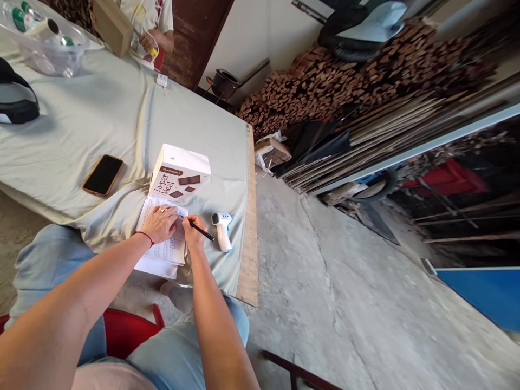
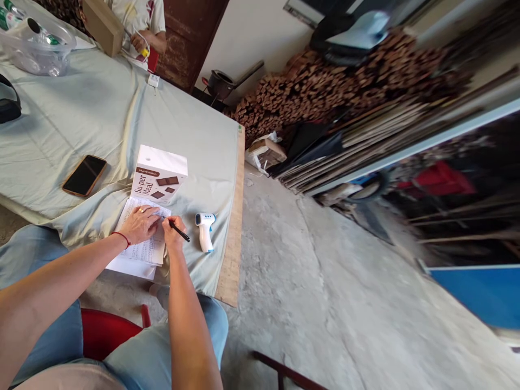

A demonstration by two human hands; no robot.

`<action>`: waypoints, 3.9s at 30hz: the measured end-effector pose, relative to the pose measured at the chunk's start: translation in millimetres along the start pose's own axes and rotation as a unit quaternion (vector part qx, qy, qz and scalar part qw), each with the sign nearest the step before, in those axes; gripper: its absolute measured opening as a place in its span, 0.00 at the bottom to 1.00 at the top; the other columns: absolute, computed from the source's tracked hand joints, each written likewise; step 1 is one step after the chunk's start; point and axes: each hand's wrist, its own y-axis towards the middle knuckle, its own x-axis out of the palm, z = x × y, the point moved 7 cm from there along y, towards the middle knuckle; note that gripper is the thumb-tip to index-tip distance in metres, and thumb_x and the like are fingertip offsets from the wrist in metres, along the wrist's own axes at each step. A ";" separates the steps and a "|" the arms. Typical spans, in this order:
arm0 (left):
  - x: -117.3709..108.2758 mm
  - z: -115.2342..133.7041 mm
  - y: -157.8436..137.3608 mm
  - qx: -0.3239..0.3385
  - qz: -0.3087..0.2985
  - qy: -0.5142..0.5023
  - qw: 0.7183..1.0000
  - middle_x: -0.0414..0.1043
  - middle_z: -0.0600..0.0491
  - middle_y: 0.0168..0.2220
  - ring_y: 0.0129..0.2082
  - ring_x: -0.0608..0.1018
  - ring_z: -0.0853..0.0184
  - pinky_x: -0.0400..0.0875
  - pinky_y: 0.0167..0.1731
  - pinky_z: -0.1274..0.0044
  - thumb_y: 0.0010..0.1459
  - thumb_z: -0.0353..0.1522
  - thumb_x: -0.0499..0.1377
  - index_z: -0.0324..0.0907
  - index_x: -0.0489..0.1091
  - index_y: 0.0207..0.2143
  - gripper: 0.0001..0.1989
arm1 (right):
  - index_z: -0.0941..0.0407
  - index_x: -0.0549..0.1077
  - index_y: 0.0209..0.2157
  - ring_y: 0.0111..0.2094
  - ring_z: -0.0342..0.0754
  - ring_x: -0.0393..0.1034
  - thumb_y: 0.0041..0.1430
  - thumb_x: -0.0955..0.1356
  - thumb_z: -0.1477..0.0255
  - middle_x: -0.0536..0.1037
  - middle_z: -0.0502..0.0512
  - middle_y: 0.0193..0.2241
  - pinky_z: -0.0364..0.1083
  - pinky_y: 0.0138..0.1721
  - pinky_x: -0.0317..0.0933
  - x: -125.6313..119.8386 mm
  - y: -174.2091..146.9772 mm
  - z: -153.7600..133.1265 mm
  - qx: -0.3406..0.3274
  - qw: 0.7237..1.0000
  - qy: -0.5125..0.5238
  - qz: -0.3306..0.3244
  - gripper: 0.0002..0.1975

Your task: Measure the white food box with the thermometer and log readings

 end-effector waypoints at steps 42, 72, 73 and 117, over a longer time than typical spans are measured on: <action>0.4 -1.4 0.1 -0.001 0.005 -0.026 1.000 0.71 0.46 0.61 0.61 0.70 0.51 0.66 0.60 0.58 0.62 0.28 0.58 0.43 0.77 0.47 0.13 | 0.52 0.69 0.26 0.27 0.49 0.71 0.57 0.65 0.66 0.77 0.52 0.23 0.47 0.32 0.65 -4.0 -0.7 2.6 0.007 1.000 -0.015 0.024 0.08; -13.5 -63.8 -14.3 -0.223 0.172 -0.133 0.950 0.66 0.42 0.49 0.50 0.73 0.56 0.74 0.49 0.62 0.60 0.26 0.52 0.41 0.61 0.49 0.14 | 0.54 0.80 0.43 0.43 0.53 0.72 0.58 0.61 0.79 0.79 0.58 0.40 0.51 0.48 0.65 -37.2 10.3 12.1 -0.089 0.988 -0.107 -0.062 0.18; -16.6 -73.3 -13.9 -0.244 0.184 -0.142 0.942 0.64 0.40 0.52 0.53 0.72 0.56 0.74 0.50 0.62 0.60 0.27 0.52 0.40 0.59 0.53 0.17 | 0.53 0.80 0.44 0.43 0.53 0.72 0.57 0.61 0.80 0.79 0.58 0.40 0.51 0.49 0.64 -40.0 10.3 12.7 -0.098 0.986 -0.113 -0.075 0.20; -36.5 -105.6 29.5 -0.286 0.066 -0.082 0.952 0.74 0.41 0.56 0.61 0.71 0.50 0.64 0.60 0.63 0.72 0.48 0.51 0.42 0.65 0.63 0.27 | 0.53 0.73 0.46 0.34 0.46 0.72 0.44 0.76 0.54 0.80 0.51 0.35 0.49 0.42 0.67 31.0 -11.2 -40.3 0.215 0.876 0.432 0.018 0.29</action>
